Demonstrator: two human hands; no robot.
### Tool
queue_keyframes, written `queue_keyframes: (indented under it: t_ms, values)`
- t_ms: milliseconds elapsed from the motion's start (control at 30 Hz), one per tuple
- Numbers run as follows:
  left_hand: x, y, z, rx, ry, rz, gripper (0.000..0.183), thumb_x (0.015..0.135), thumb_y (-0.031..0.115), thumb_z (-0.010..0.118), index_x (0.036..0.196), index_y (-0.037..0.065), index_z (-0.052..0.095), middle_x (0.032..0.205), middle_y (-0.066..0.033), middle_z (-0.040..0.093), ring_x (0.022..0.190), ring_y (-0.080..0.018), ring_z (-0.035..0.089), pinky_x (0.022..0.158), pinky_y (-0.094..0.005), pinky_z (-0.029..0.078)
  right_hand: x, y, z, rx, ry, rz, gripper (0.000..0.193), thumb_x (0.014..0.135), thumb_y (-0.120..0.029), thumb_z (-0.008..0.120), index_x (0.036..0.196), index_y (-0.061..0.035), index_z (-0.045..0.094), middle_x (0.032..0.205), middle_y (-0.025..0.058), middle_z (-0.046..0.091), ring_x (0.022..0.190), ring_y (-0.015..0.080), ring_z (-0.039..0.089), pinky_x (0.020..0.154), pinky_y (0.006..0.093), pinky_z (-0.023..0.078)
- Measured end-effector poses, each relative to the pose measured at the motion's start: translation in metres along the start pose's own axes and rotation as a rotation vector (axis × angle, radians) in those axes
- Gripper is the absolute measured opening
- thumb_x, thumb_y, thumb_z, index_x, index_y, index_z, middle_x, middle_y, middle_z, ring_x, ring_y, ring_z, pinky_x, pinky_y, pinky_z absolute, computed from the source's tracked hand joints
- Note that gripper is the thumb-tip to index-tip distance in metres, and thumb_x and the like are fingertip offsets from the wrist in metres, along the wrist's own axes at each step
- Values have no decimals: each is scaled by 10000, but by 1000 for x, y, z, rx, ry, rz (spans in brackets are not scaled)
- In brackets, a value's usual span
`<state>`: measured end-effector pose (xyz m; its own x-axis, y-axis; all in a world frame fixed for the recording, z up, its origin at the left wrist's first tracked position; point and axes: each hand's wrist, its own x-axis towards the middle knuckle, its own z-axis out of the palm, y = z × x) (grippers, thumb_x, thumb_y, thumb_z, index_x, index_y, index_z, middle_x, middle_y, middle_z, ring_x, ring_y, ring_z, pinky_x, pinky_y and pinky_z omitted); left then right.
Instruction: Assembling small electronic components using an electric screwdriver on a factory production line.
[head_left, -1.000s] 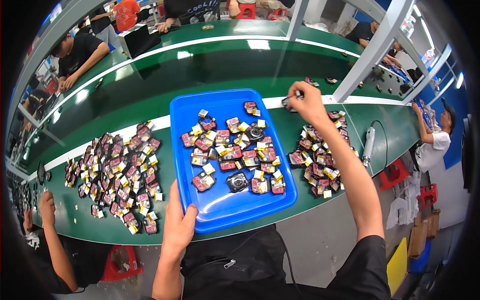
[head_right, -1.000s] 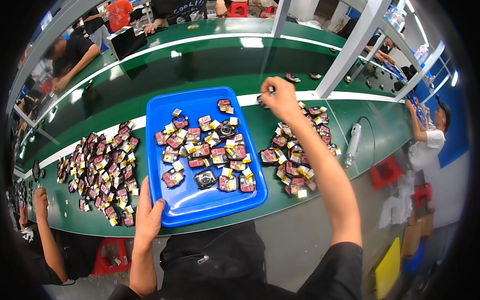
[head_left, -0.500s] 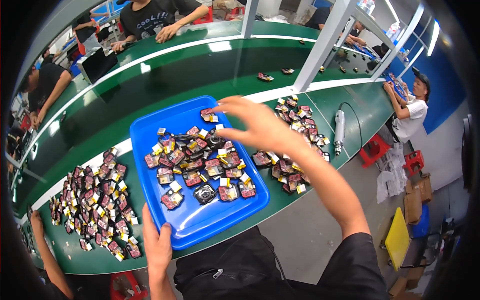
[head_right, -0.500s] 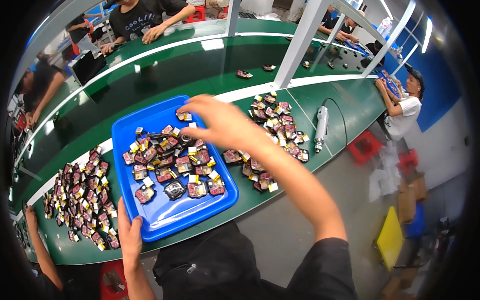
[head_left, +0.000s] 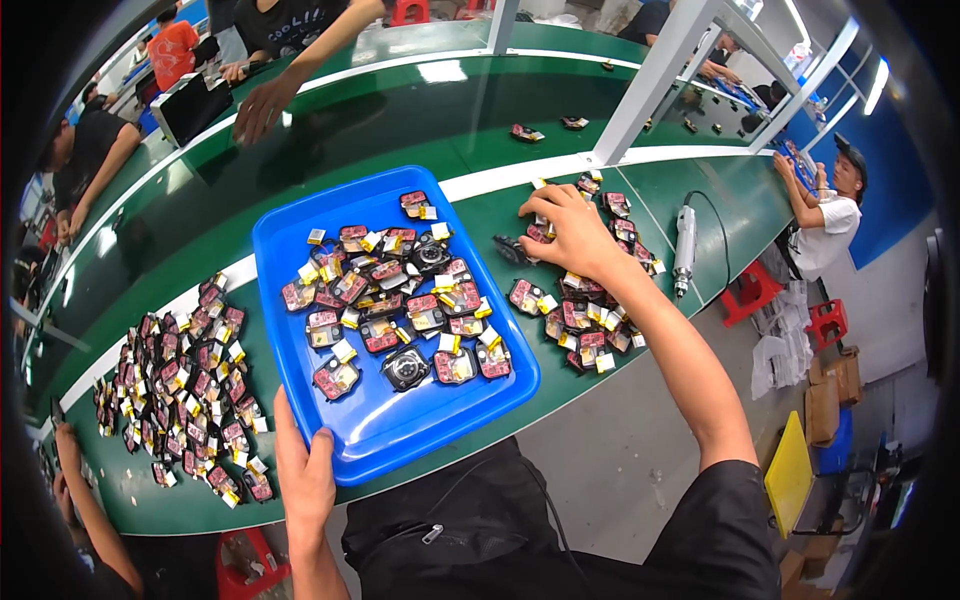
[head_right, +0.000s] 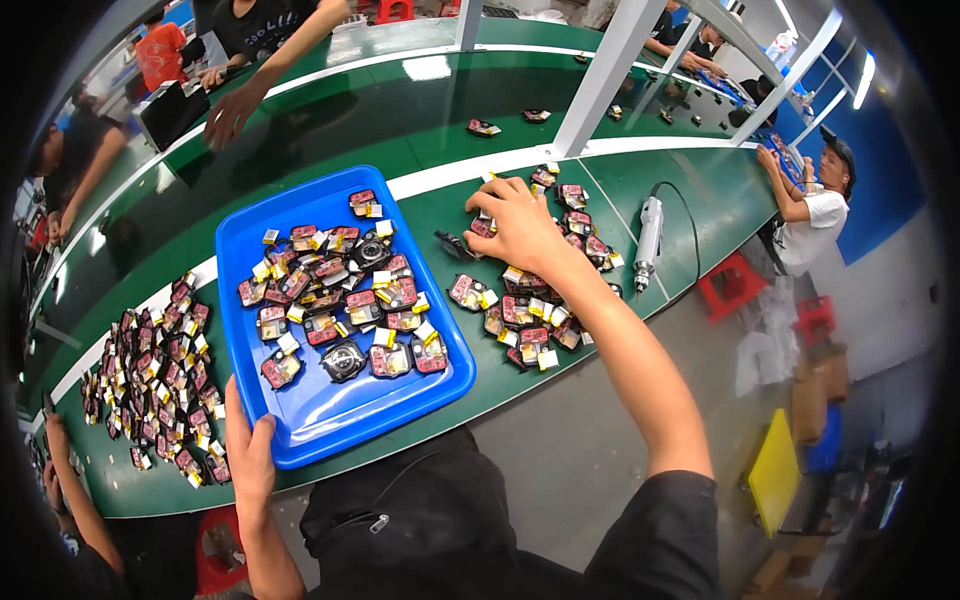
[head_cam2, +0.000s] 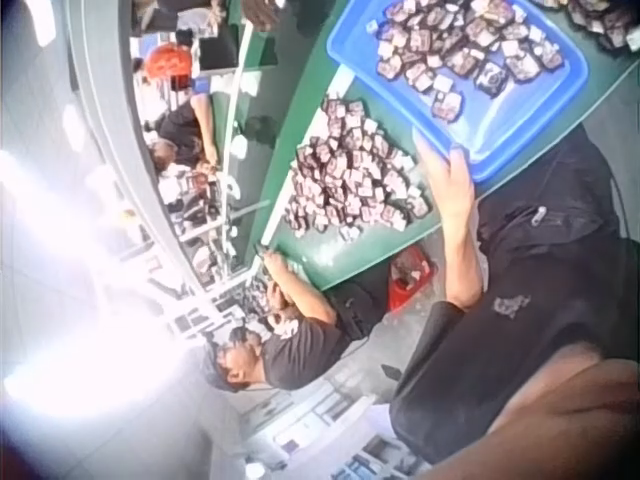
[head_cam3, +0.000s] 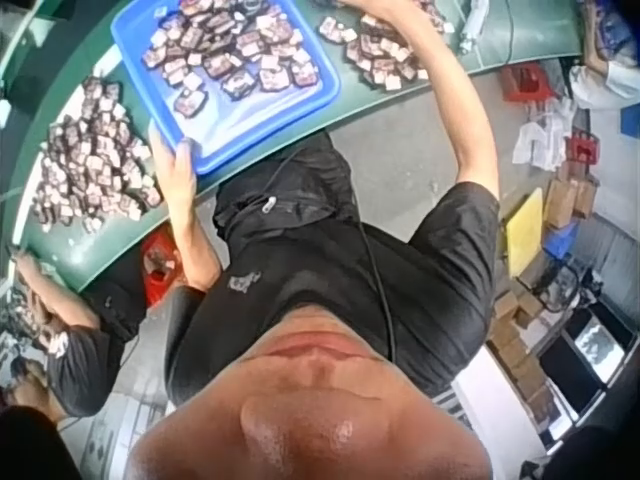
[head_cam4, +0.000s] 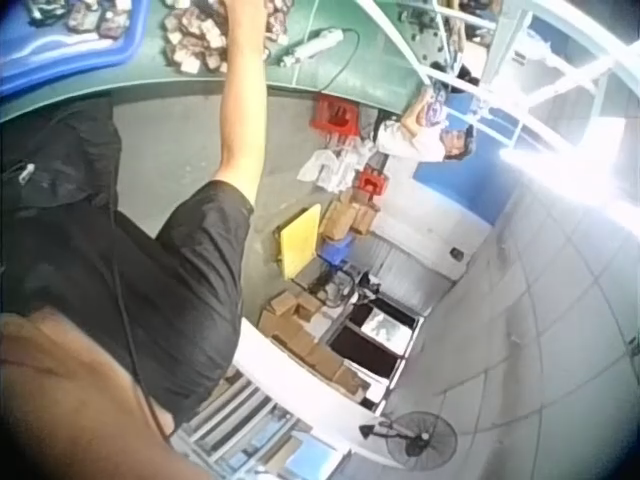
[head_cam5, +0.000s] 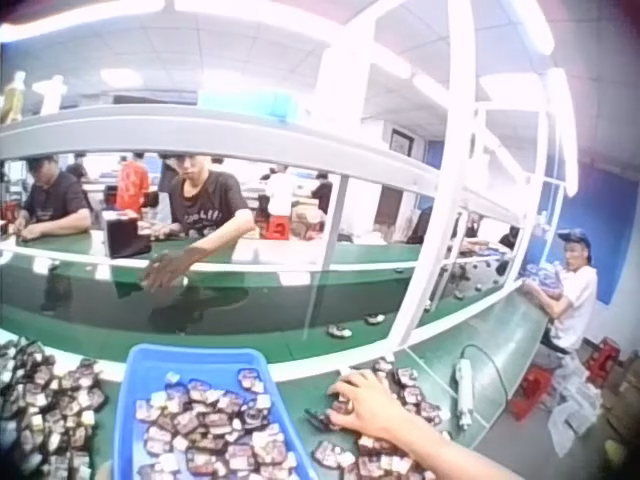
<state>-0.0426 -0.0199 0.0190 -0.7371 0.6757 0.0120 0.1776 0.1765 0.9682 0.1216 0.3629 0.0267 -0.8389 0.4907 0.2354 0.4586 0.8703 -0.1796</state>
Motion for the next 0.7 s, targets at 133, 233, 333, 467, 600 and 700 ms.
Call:
queue_keyframes:
  t_ms: [133, 233, 333, 467, 600, 700]
  values:
    - [1, 0, 2, 25, 14, 57, 591, 796, 11, 427, 1377, -57, 340, 1146, -163, 575, 996, -196, 563, 909, -307, 432, 8, 1, 2, 23, 29, 19, 391, 725, -255, 723, 1075, -118, 612, 1118, 82, 556, 1118, 298, 509, 889, 485, 446]
    - [0, 4, 3, 9, 14, 49, 577, 804, -1, 422, 1375, -36, 345, 1033, -127, 604, 850, -157, 575, 772, -289, 473, 13, 5, 3, 78, 127, -2, 389, 703, -125, 692, 1076, -85, 593, 1036, 127, 555, 997, 334, 557, 842, 435, 483]
    - [2, 4, 2, 2, 1, 58, 584, 827, 11, 431, 1397, -31, 314, 1039, -133, 618, 862, -157, 592, 773, -291, 482, 18, 0, 8, 2, 203, 72, 358, 714, -60, 662, 1063, -109, 603, 982, 125, 557, 934, 334, 592, 777, 441, 502]
    - [-1, 2, 1, 67, -18, 65, 577, 848, 33, 446, 1402, -30, 297, 1069, -174, 636, 903, -208, 629, 805, -332, 492, 26, 1, 12, -57, 260, 64, 309, 699, -31, 654, 999, -101, 619, 952, 110, 581, 918, 331, 611, 743, 434, 511]
    - [1, -6, 0, 74, -29, 85, 580, 841, 34, 446, 1398, -26, 297, 1084, -206, 635, 912, -243, 640, 815, -359, 491, 34, -2, 6, 60, 275, 12, 248, 680, -15, 658, 922, -54, 619, 896, 113, 591, 821, 330, 616, 710, 420, 491]
    - [3, -1, 0, 88, -35, 89, 587, 839, 31, 448, 1403, -25, 294, 1097, -206, 636, 928, -243, 641, 832, -359, 488, 41, -21, -7, 71, 335, -34, 233, 691, 0, 651, 916, -53, 619, 882, 113, 592, 805, 323, 619, 703, 408, 493]
